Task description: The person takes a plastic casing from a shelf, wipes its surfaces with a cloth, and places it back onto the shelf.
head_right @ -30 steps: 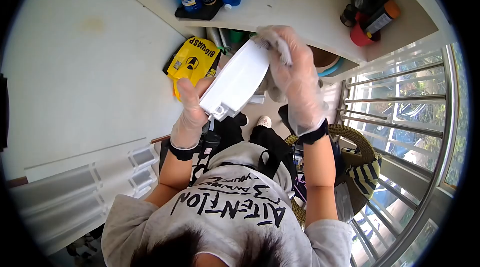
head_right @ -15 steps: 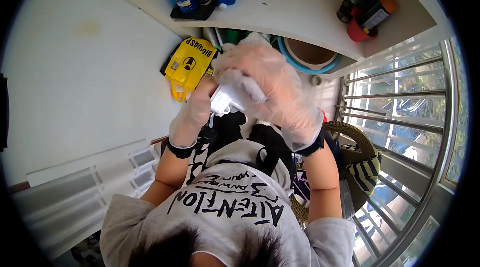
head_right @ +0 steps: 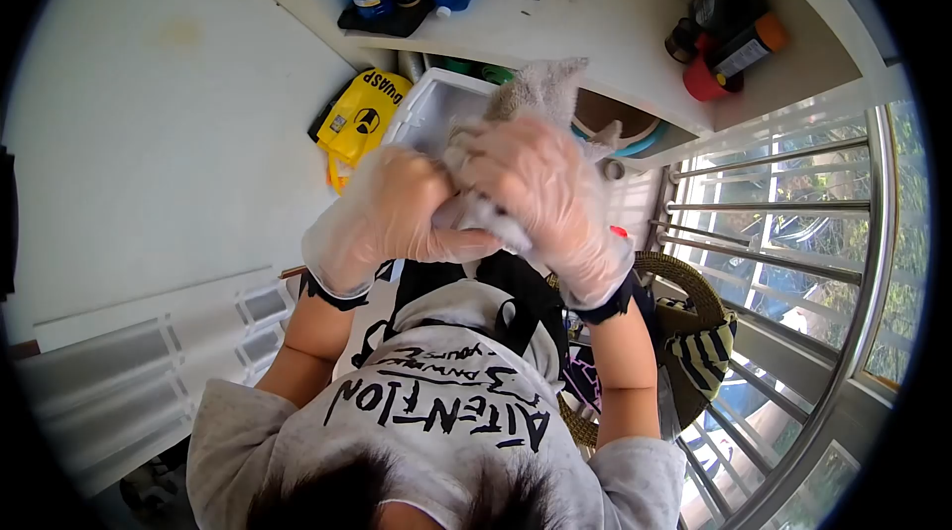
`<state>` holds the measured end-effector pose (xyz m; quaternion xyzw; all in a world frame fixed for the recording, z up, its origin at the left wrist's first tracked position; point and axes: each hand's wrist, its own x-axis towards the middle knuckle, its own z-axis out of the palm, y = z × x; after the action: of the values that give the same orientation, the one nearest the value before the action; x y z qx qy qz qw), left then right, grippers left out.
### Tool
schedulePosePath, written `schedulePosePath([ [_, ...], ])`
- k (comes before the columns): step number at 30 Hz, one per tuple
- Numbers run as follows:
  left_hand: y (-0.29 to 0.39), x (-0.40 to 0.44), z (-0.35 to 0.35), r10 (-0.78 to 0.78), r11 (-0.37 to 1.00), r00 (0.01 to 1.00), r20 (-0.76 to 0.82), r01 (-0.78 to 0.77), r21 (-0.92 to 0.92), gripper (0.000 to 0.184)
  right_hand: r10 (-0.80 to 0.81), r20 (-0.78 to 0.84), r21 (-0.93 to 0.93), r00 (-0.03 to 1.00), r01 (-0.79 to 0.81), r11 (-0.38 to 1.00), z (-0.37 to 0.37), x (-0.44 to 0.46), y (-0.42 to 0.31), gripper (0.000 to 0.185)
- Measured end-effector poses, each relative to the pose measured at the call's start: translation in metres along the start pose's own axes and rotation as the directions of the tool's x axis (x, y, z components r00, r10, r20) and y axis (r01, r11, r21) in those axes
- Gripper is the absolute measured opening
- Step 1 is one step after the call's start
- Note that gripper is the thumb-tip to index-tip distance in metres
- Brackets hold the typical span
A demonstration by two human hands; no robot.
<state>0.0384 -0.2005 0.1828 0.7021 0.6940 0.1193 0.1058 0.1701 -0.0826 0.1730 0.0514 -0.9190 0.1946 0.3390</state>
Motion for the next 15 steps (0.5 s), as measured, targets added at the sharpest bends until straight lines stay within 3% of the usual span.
schedulePosePath([
  [1,0.000,0.000,0.001,0.004,1.000,1.000,0.001,-0.004,-0.005,0.057,0.005,0.003,-0.003,1.000,-0.005,1.000,0.004,-0.004,0.010,0.021],
  [2,0.000,0.001,0.002,-0.023,0.992,0.998,0.057,0.030,-0.122,0.056,0.312,-0.085,0.124,0.946,-0.300,0.946,0.007,-0.010,0.024,0.020],
  [3,0.000,0.002,0.003,-0.042,0.970,0.992,0.115,0.068,-0.233,0.055,0.594,-0.132,0.268,0.793,-0.549,0.792,0.010,-0.018,0.037,0.019],
  [4,-0.004,0.000,0.014,-0.010,0.932,0.998,0.061,0.031,-0.362,0.056,0.656,-0.235,0.423,0.717,-0.532,0.733,0.013,-0.025,0.052,0.019],
  [6,-0.007,-0.001,0.025,-0.016,0.941,1.000,-0.020,0.008,-0.338,0.056,0.767,-0.352,0.675,0.536,-0.422,0.605,0.009,-0.022,0.053,0.018],
  [7,-0.007,-0.002,0.028,-0.031,0.947,0.995,-0.096,-0.002,-0.321,0.057,0.767,-0.350,0.673,0.538,-0.425,0.605,0.009,-0.022,0.044,0.018],
  [9,-0.005,-0.001,0.022,-0.073,0.962,0.997,-0.030,0.062,-0.265,0.061,0.658,-0.369,0.637,0.656,-0.337,0.693,0.008,-0.015,0.015,0.017],
  [10,-0.005,0.000,0.019,-0.111,0.975,0.994,0.025,0.114,-0.192,0.066,0.543,-0.263,0.672,0.798,-0.252,0.696,0.015,-0.033,0.018,0.019],
  [11,-0.006,0.000,0.019,-0.111,0.975,0.994,0.024,0.114,-0.190,0.066,0.311,-0.202,0.379,0.929,-0.219,0.899,0.014,-0.027,0.008,0.019],
  [13,-0.011,-0.003,0.023,-0.083,0.950,0.994,-0.066,0.059,-0.306,0.069,0.162,-0.059,0.180,0.985,-0.149,0.972,0.011,-0.016,-0.004,0.018],
  [14,-0.015,-0.004,0.028,-0.089,0.906,0.995,-0.047,0.061,-0.418,0.072,0.255,-0.197,0.209,0.947,-0.214,0.954,0.015,-0.023,0.006,0.021],
  [15,-0.016,-0.005,0.029,-0.089,0.906,0.995,-0.043,0.063,-0.419,0.072,0.327,-0.272,0.262,0.905,-0.257,0.930,0.021,-0.028,0.027,0.024],
])
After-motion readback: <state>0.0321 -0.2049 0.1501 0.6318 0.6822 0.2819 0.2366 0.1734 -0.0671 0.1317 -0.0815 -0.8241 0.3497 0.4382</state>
